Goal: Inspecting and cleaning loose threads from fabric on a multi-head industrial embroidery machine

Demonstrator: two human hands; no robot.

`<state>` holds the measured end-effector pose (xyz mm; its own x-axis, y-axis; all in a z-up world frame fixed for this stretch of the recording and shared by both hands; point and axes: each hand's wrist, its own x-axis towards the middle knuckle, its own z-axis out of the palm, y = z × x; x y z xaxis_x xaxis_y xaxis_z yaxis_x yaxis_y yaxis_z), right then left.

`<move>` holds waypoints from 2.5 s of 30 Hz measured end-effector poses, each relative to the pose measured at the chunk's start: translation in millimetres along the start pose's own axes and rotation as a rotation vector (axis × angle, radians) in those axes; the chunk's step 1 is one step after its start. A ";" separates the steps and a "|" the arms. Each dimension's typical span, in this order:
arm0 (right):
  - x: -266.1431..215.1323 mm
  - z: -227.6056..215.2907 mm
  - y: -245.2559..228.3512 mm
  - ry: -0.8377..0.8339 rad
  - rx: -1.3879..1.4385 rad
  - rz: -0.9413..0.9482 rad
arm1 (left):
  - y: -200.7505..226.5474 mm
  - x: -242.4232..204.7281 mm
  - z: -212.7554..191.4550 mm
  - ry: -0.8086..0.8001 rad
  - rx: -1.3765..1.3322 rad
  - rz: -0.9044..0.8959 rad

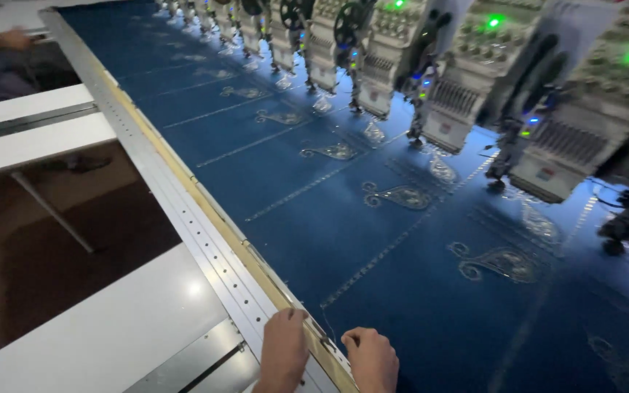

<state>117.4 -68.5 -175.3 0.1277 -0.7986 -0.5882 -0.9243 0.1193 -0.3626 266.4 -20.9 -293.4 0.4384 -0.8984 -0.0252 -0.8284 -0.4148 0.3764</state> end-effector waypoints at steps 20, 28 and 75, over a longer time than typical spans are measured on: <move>137.3 14.4 -8.0 -0.476 0.481 0.003 | -9.7 63.2 -27.6 -0.114 -0.171 -0.342; 142.1 6.8 -26.8 -0.425 0.591 -0.093 | -36.1 103.1 -20.9 -0.043 -0.122 -0.165; 123.6 51.1 -44.6 -0.150 0.787 -0.284 | -89.8 203.1 -33.6 -0.143 0.402 0.079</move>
<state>192.7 -142.4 -268.7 0.4150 -0.7800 -0.4684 -0.3376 0.3460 -0.8754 441.5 -161.3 -301.2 0.3387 -0.9289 -0.1499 -0.9398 -0.3415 -0.0074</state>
